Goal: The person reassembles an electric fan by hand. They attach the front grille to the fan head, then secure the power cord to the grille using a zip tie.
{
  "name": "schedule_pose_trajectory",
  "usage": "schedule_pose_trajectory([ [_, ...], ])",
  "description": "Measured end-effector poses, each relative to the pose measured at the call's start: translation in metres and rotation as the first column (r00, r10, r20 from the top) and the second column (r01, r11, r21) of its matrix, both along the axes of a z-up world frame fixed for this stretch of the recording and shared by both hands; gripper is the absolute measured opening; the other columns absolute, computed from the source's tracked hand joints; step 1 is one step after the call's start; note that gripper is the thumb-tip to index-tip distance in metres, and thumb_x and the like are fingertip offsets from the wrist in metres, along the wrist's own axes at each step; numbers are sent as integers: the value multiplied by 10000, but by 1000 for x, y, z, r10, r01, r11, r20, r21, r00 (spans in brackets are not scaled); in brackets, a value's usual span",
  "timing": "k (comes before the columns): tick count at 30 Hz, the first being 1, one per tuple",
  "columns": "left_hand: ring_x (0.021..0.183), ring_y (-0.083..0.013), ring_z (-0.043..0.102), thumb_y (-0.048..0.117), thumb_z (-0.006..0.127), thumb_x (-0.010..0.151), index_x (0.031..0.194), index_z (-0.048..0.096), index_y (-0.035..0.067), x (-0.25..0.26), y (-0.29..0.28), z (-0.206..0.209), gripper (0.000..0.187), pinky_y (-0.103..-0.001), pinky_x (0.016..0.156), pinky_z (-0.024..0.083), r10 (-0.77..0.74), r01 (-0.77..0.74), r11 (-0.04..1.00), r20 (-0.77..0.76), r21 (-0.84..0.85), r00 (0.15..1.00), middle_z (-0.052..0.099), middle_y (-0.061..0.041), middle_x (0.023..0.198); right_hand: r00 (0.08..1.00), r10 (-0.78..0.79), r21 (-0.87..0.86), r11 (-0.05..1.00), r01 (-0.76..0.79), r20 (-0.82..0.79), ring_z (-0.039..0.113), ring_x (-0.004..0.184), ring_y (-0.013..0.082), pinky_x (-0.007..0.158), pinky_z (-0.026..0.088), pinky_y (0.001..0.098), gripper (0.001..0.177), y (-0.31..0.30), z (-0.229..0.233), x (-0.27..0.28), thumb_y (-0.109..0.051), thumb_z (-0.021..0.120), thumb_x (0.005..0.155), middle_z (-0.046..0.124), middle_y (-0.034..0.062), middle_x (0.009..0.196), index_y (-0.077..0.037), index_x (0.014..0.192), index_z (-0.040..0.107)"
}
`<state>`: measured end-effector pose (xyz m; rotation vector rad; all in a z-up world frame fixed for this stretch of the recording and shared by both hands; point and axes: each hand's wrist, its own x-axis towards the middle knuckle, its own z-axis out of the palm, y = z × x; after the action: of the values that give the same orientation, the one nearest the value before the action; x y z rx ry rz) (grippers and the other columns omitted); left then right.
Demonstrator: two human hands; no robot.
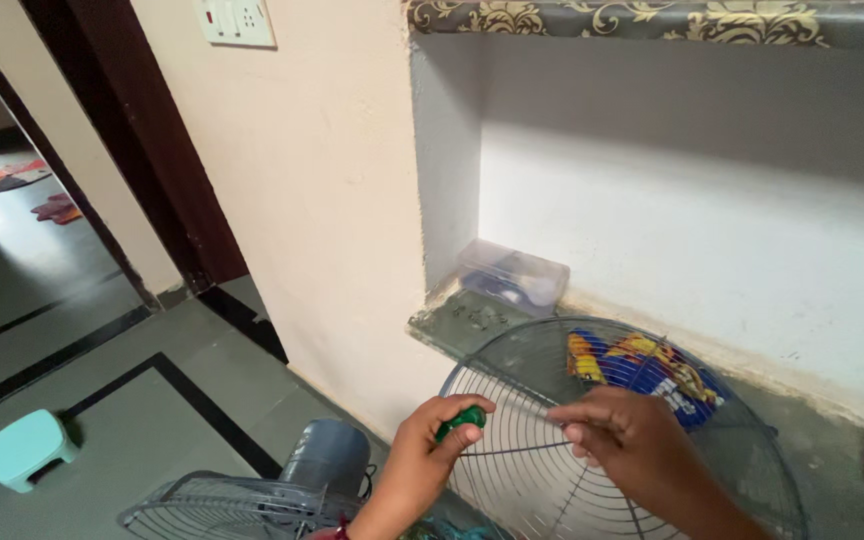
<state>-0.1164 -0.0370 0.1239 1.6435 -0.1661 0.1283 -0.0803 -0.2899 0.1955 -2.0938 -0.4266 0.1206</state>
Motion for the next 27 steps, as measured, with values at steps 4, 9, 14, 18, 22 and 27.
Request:
schedule_pose_trajectory([
  [4, 860, -189, 619, 225, 732, 894, 1127, 776, 114, -11, -1, 25, 262, -316, 820, 500, 39, -51, 991, 97, 123, 995, 643, -61, 890, 948, 9, -187, 981, 54, 320, 745, 642, 143, 598, 582, 320, 152, 7, 13, -17, -165, 774, 826, 804, 11, 773, -140, 962, 837],
  [9, 876, -250, 581, 235, 752, 866, 1110, 777, 128, -23, 0, 47, 268, -358, 834, 469, 41, -97, 943, 176, 319, 983, 678, -69, 863, 940, 32, -306, 949, 78, 341, 754, 706, 137, 609, 604, 303, 189, 16, 35, -31, -130, 750, 808, 811, -37, 906, -175, 979, 819],
  [14, 910, -274, 568, 190, 770, 840, 1094, 778, 141, -34, -1, 60, 259, -383, 825, 448, 29, -164, 884, 300, 437, 954, 658, -67, 870, 924, 81, -348, 936, 58, 373, 776, 697, 155, 621, 601, 318, 182, 21, 47, -35, -138, 766, 791, 804, -31, 895, -178, 962, 816],
  [18, 924, -282, 597, 152, 755, 849, 1117, 761, 157, -39, -7, 65, 268, -394, 813, 448, -19, -184, 851, 379, 491, 925, 642, -53, 869, 936, 104, -371, 928, 31, 336, 765, 711, 213, 641, 582, 350, 152, 26, 44, -32, -162, 784, 788, 795, 19, 854, -148, 938, 797],
  [22, 914, -259, 626, 156, 746, 855, 1115, 761, 172, -39, -13, 69, 262, -404, 787, 429, -22, -210, 820, 395, 533, 918, 641, -39, 862, 943, 115, -213, 976, -48, 312, 786, 708, 223, 662, 599, 338, 109, 36, 36, -29, -91, 735, 784, 792, 70, 784, -74, 889, 762],
  [27, 884, -292, 653, 188, 739, 872, 1069, 759, 151, -37, -6, 60, 201, -432, 715, 460, -85, -170, 788, 378, 591, 922, 678, -49, 863, 984, 69, -265, 964, -24, 164, 763, 723, 218, 671, 600, 335, 161, 39, 26, -31, -153, 739, 840, 782, 102, 774, -85, 985, 715],
])
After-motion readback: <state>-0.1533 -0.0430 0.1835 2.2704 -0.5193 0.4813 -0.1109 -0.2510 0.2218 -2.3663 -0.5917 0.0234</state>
